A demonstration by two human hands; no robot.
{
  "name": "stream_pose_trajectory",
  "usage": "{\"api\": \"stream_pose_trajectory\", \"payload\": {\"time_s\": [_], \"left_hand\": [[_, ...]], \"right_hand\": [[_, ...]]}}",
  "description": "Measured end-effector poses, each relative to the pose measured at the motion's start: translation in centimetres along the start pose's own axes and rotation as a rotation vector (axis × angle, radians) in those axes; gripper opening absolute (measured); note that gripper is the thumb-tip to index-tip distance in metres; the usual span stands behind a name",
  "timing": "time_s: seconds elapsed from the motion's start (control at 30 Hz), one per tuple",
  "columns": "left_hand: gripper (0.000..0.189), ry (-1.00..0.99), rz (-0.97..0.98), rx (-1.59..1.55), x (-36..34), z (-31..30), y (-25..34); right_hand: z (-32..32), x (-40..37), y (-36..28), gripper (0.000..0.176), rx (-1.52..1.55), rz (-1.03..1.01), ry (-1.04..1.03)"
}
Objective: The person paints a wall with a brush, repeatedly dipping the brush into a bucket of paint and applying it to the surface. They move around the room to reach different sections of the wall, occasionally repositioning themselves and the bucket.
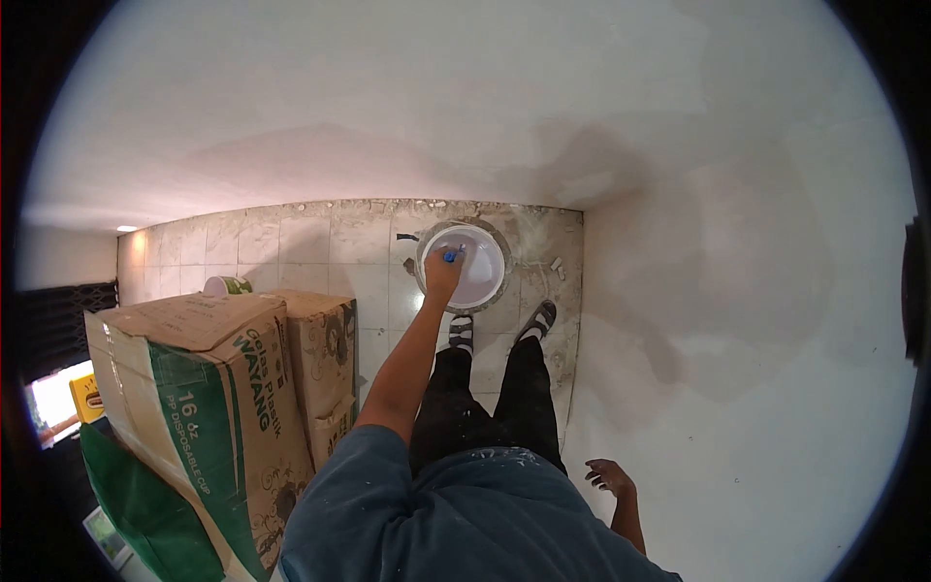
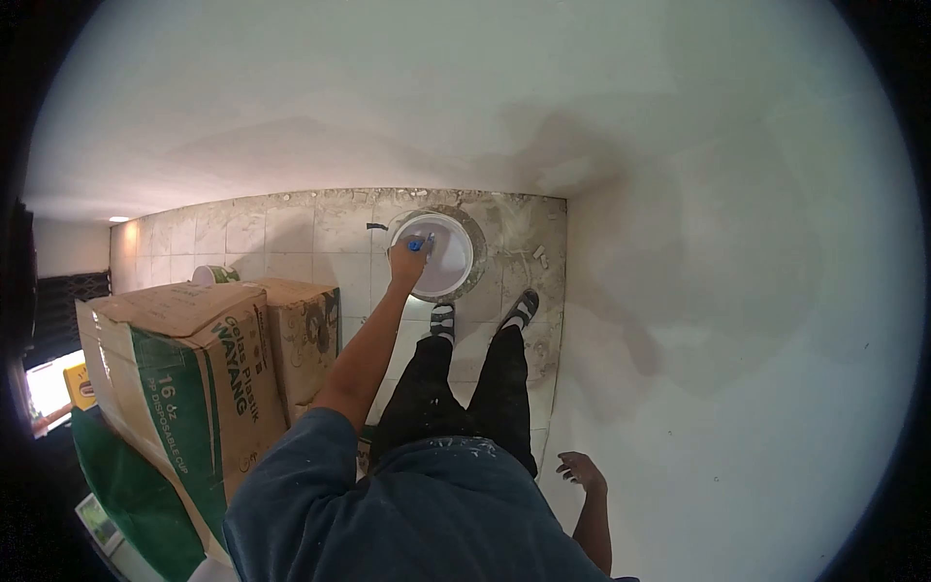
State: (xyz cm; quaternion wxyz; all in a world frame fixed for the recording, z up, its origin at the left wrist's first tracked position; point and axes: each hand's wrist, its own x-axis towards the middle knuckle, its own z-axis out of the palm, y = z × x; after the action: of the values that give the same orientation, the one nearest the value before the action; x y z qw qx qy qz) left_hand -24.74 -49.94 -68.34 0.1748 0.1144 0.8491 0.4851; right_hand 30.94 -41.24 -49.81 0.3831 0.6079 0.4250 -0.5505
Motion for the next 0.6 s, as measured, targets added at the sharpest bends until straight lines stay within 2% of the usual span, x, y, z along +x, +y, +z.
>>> {"api": "stream_pose_trajectory", "payload": {"time_s": [0.13, 0.17, 0.23, 0.37, 0.4, 0.43, 0.53, 0.6], "left_hand": [[0.024, -0.057, -0.003, 0.147, -0.2, 0.0, -1.9], [0.024, -0.057, -0.011, 0.15, 0.7, 1.4, 1.3], [0.024, -0.047, -0.057, 0.193, 0.8, 0.6, 1.6], [0.023, 0.025, 0.052, 0.267, 1.0, 0.4, 0.3], [0.023, -0.043, -0.053, 0.207, 1.5, 2.2, 2.9], [0.022, -0.122, -0.149, 0.148, 1.9, 2.0, 2.3], [0.022, -0.164, -0.177, 0.195, 2.1, 2.5, 2.0], [0.022, -0.148, -0.122, 0.258, 2.0, 2.6, 1.5]], "right_hand": [[4.0, 0.2, 1.0, 0.033, 0.097, 0.018, 0.011], [0.8, -0.4, -0.6, 0.033, 0.113, 0.014, -0.005], [2.7, 0.1, -0.2, 0.033, 0.168, 0.016, -0.028], [4.9, 1.6, 1.3, 0.035, 0.198, 0.039, -0.013], [1.1, 0.9, 0.9, 0.036, 0.178, 0.027, -0.01], [1.7, 1.2, 0.6, 0.036, 0.172, 0.015, -0.005], [2.0, 1.1, 0.3, 0.037, 0.187, 0.016, -0.021], [2.2, 1.3, -0.1, 0.038, 0.195, 0.013, -0.039]]}}
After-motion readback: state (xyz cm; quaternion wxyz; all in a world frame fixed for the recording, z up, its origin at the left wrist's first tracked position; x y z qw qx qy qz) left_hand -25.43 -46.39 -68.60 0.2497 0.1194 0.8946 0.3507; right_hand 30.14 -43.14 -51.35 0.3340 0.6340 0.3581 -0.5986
